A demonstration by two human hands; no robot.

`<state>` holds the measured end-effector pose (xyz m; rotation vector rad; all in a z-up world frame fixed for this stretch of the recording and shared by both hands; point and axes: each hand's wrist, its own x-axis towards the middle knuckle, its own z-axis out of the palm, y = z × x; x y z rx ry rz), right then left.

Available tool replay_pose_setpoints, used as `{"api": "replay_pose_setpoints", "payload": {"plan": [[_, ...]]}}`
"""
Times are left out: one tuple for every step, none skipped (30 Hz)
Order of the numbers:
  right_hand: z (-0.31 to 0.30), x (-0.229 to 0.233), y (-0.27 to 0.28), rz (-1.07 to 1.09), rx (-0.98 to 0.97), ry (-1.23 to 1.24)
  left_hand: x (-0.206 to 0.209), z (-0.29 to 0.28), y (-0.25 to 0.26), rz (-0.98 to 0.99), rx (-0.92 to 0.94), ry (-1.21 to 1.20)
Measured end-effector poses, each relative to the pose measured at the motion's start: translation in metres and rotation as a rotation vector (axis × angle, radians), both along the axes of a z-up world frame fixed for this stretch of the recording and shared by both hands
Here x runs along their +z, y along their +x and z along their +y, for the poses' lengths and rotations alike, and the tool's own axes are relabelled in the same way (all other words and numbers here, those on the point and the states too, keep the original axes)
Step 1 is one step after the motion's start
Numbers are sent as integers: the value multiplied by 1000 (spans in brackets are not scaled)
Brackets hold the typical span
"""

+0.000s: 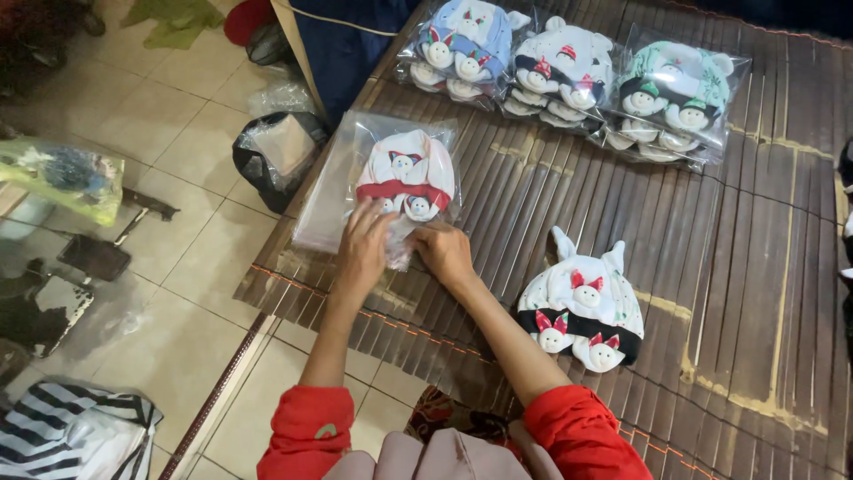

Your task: Packaging small fabric items like baby hats into clear plastic bags

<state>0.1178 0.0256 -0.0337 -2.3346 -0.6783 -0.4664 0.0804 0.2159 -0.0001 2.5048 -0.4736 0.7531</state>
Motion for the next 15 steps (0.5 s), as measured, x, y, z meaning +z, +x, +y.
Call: {"api": "replay_pose_setpoints", "payload": {"plan": [[-1,5,0,-2,1,-1,3,1,9,-2,1,-1],[0,11,1,97,36,56,6,3,19,122,61,81],[0,17,2,195,71,112,10,5,28,246,121,162],[0,18,2,189,68,115,9,12,33,240,119,164],[0,19,3,213,93,176,8,18,38,178,77,167],[-2,18,2,241,113,236,6,23,42,120,31,169],[-2,18,4,239,106,238,6,25,46,119,24,171],[-3,17,4,226,126,255,6,28,47,104,-1,114],[-2,16,5,213,145,271,6,31,48,90,-27,56],[-7,26,-1,216,143,271,-3,36,55,92,-28,56],[-12,37,-7,158,161,247,-13,41,61,73,-17,5],[-15,49,-13,98,182,223,-22,48,67,52,-2,-46],[-21,54,-16,98,183,222,-20,48,64,52,-1,-47],[-28,60,-19,63,179,172,-17,47,62,43,4,-80],[-35,66,-23,28,174,122,-15,47,60,34,10,-113]]}}
